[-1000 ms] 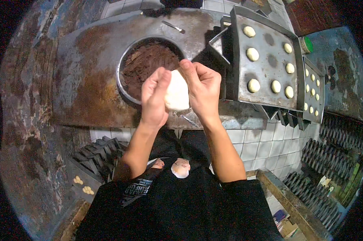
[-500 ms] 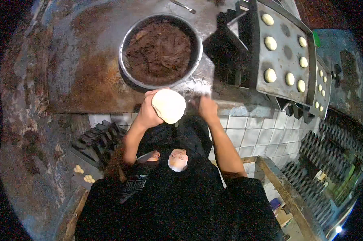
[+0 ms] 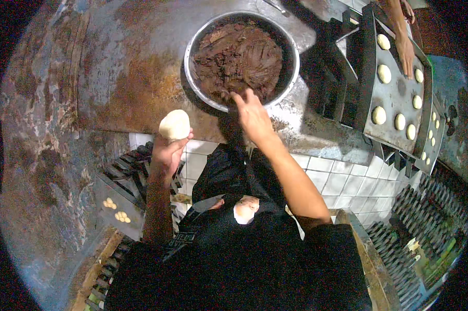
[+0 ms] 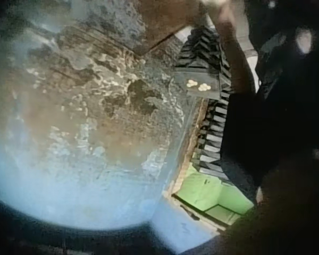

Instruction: The person takes pieces of dough from a tray, flattens them, adds chocolate filling from a bowl with a spoon, shapes the dough into balls, and places them on a metal tray.

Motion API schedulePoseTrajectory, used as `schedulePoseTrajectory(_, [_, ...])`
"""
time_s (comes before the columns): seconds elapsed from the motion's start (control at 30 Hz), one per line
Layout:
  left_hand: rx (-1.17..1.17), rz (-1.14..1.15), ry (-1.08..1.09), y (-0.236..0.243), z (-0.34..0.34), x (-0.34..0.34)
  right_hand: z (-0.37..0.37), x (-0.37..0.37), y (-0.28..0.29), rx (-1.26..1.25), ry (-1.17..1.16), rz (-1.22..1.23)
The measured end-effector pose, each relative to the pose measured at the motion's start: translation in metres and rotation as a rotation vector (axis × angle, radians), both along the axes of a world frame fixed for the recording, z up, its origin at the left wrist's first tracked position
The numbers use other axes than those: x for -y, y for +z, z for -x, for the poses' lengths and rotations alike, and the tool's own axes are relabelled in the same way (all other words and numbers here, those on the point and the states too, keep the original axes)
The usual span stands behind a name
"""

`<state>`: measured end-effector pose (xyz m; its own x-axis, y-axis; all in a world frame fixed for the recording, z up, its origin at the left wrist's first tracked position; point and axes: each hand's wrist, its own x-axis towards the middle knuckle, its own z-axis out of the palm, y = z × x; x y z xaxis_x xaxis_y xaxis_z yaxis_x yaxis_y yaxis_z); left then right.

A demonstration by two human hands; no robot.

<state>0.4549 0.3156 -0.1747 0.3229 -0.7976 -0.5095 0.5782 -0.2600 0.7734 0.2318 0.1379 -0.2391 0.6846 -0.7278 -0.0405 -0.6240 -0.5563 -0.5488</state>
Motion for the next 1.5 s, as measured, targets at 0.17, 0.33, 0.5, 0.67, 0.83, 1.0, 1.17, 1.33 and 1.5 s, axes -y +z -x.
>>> schedulePoseTrajectory(0.17, [-0.172, 0.097, 0.079, 0.012, -0.008, -0.003, -0.04, -0.001, -0.026, -0.205, 0.034, 0.018])
schedulePoseTrajectory(0.33, [-0.33, 0.094, 0.21, -0.002, -0.021, -0.008, -0.044, 0.005, -0.033, -0.291, 0.041, -0.071])
schedulePoseTrajectory(0.5, [-0.26, -0.032, 0.17, -0.003, -0.019, 0.007, -0.013, 0.023, -0.023, -0.141, 0.02, -0.271])
schedulePoseTrajectory(0.67, [-0.225, -0.173, 0.035, 0.0, -0.012, 0.034, 0.008, 0.025, 0.054, 0.29, 0.121, -0.601])
schedulePoseTrajectory(0.83, [-0.317, -0.047, -0.078, 0.033, 0.004, 0.06, 0.0, -0.012, 0.109, 0.294, 0.115, -0.328])
schedulePoseTrajectory(1.0, [-0.368, 0.024, -0.112, 0.045, 0.008, 0.068, 0.023, -0.022, 0.084, 0.268, 0.194, 0.073])
schedulePoseTrajectory(1.17, [-0.389, -0.029, -0.085, 0.033, 0.02, 0.06, 0.078, -0.045, 0.028, 0.296, 0.052, 0.057])
schedulePoseTrajectory(1.33, [-0.367, -0.037, -0.272, 0.049, 0.02, 0.068, 0.185, -0.078, -0.07, 0.102, -0.473, -0.071])
schedulePoseTrajectory(1.5, [-0.387, -0.126, -0.516, 0.06, 0.025, 0.079, 0.152, -0.024, 0.013, 0.127, -0.168, -0.192])
